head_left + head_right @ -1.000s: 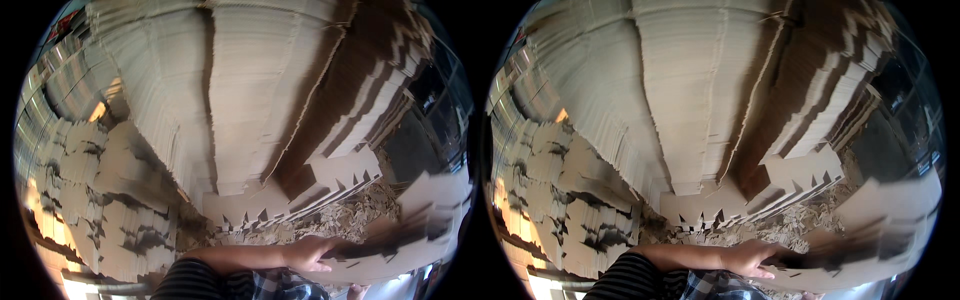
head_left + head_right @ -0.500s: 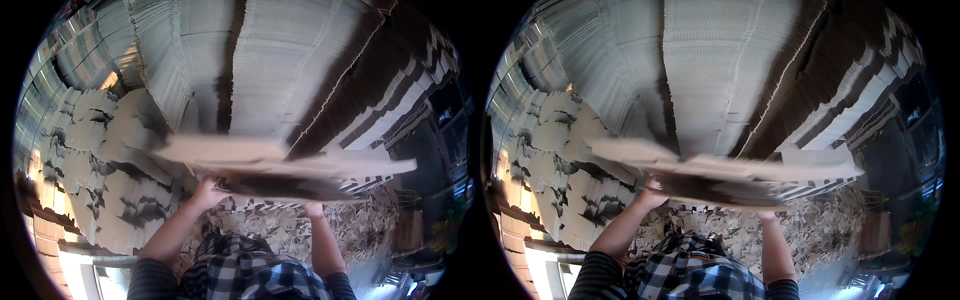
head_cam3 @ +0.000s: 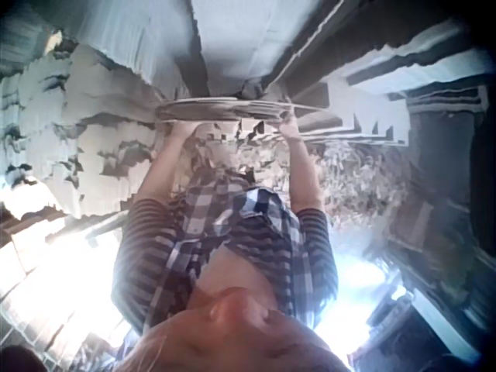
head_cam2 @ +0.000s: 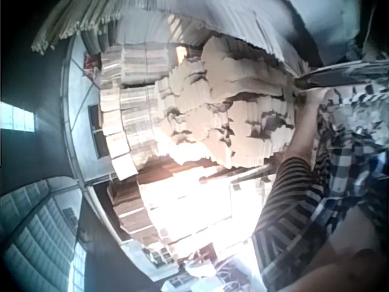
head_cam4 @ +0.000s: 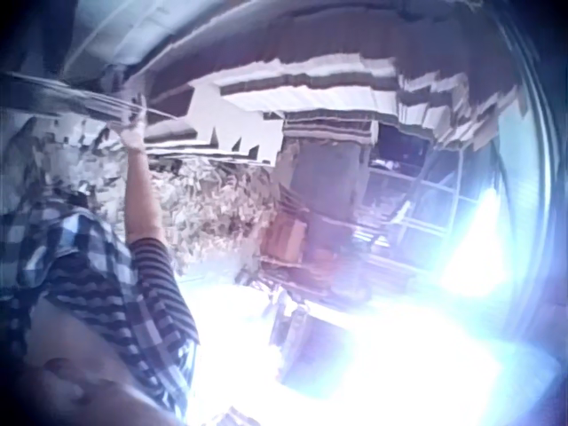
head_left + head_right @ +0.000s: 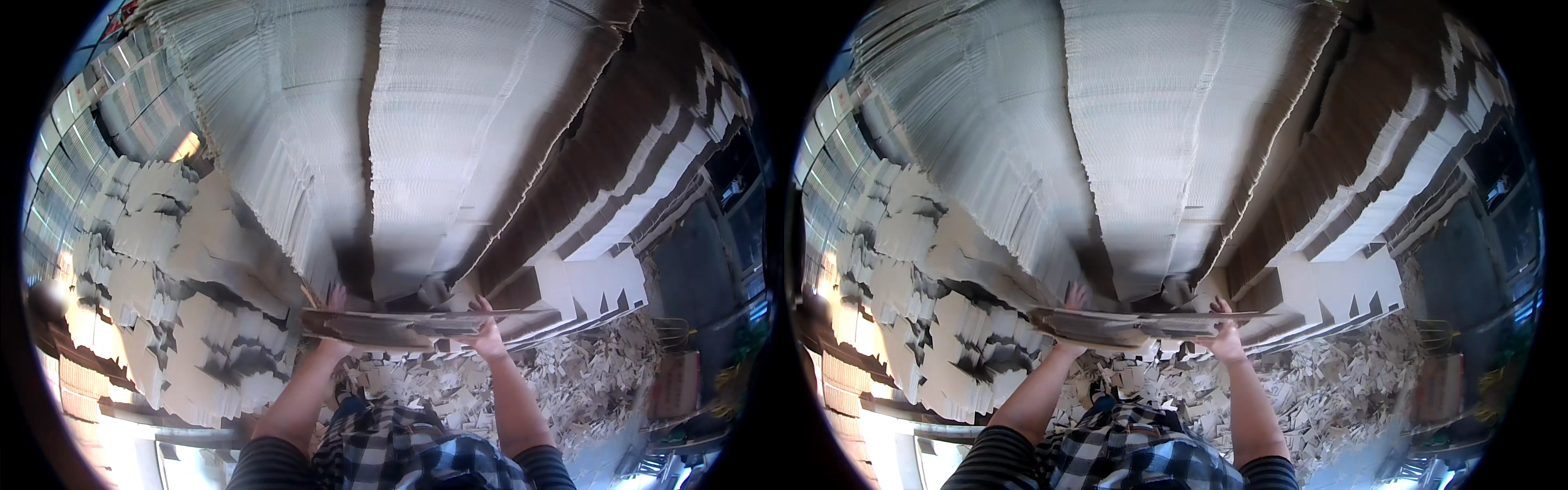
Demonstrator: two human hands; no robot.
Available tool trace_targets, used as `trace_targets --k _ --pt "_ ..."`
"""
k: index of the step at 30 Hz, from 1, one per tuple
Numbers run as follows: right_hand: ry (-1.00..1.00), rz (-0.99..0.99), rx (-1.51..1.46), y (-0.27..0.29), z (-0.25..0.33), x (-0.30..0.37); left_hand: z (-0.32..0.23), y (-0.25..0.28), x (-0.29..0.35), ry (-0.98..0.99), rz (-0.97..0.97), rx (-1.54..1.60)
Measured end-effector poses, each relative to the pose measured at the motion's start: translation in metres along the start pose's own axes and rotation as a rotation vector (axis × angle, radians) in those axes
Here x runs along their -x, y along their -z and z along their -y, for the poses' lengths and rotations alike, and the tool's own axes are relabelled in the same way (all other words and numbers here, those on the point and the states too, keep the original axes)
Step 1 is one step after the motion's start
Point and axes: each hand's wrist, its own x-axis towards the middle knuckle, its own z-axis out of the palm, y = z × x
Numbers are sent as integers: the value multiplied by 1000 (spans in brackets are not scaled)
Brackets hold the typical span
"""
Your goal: The person repeatedly picks up flat cardboard pieces from one stack and places them onto another stack. The person handles the cardboard by hand, moving between two locations in the warehouse.
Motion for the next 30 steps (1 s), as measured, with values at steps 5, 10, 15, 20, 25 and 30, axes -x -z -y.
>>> trace_targets --k 5,10,15,20,25,30 --pt "118 153 392 -19 29 2 -5 -6 3 27 -51 26" --pt "-62 110 691 -29 95 12 -9 -6 -5 -107 102 -355" --pt "-54 172 924 10 99 4 -12 12 -22 -207 294 -1015" --pt "-82 264 468 20 90 0 -41 5 -18 -31 240 -849" --pt "-64 471 583 -17 120 10 1 4 -26 -6 212 -742" --pt "21 324 481 6 105 -1 -86 -22 -18 -93 215 -733"
